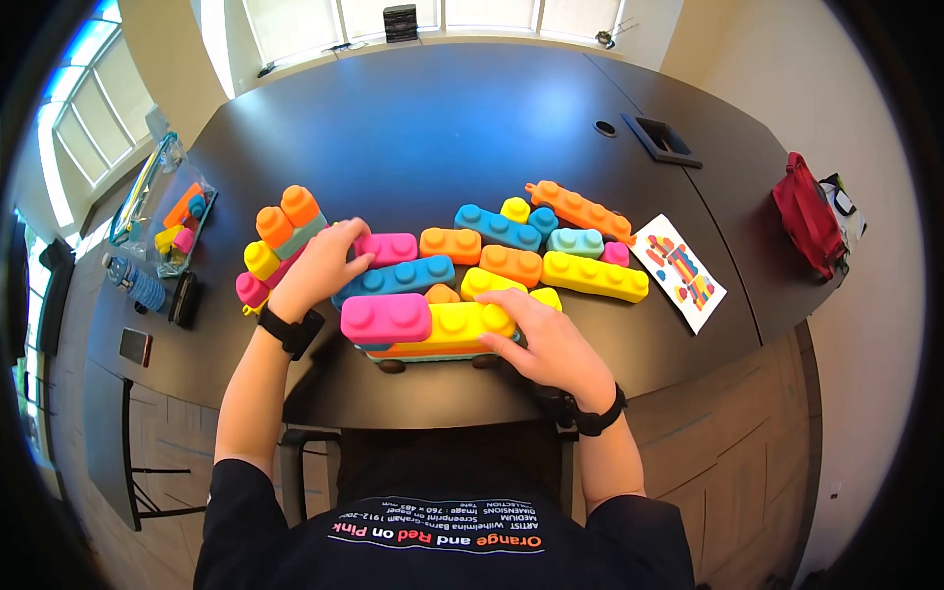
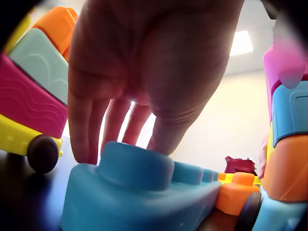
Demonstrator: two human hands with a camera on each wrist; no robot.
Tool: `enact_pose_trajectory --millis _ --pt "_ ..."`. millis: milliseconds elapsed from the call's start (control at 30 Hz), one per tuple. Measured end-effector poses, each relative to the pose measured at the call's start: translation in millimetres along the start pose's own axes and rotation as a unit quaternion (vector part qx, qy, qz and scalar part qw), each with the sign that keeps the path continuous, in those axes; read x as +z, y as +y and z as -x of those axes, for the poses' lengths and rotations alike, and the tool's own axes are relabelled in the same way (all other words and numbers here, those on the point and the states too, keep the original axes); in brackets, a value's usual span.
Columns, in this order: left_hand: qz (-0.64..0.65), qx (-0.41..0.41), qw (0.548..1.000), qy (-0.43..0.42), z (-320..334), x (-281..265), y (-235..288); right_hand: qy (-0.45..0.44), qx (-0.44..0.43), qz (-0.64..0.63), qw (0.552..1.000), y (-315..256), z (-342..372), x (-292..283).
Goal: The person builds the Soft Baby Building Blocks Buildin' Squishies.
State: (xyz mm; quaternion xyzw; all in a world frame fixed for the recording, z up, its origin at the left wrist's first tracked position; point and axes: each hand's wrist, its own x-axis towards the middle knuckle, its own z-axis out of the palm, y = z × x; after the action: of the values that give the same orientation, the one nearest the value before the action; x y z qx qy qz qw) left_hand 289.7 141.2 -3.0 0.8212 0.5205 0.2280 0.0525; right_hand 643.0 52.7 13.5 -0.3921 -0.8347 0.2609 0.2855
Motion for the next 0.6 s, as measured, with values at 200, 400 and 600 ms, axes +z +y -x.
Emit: enact_pose_trajectory --millis 200,400,600 --pt "0.191 -0.002 0.979 0.076 6 -52 56 0.002 -0.031 0.012 0.999 -3 -17 -16" --pt "0.262 0.021 0.965 -0.011 16 -69 106 0.117 -0.132 -0.046 0.983 -37 -45 -24" --pt "0.248 0.046 0.966 -0.047 28 -74 114 0.068 -0.128 0.000 0.989 -41 -38 -35"
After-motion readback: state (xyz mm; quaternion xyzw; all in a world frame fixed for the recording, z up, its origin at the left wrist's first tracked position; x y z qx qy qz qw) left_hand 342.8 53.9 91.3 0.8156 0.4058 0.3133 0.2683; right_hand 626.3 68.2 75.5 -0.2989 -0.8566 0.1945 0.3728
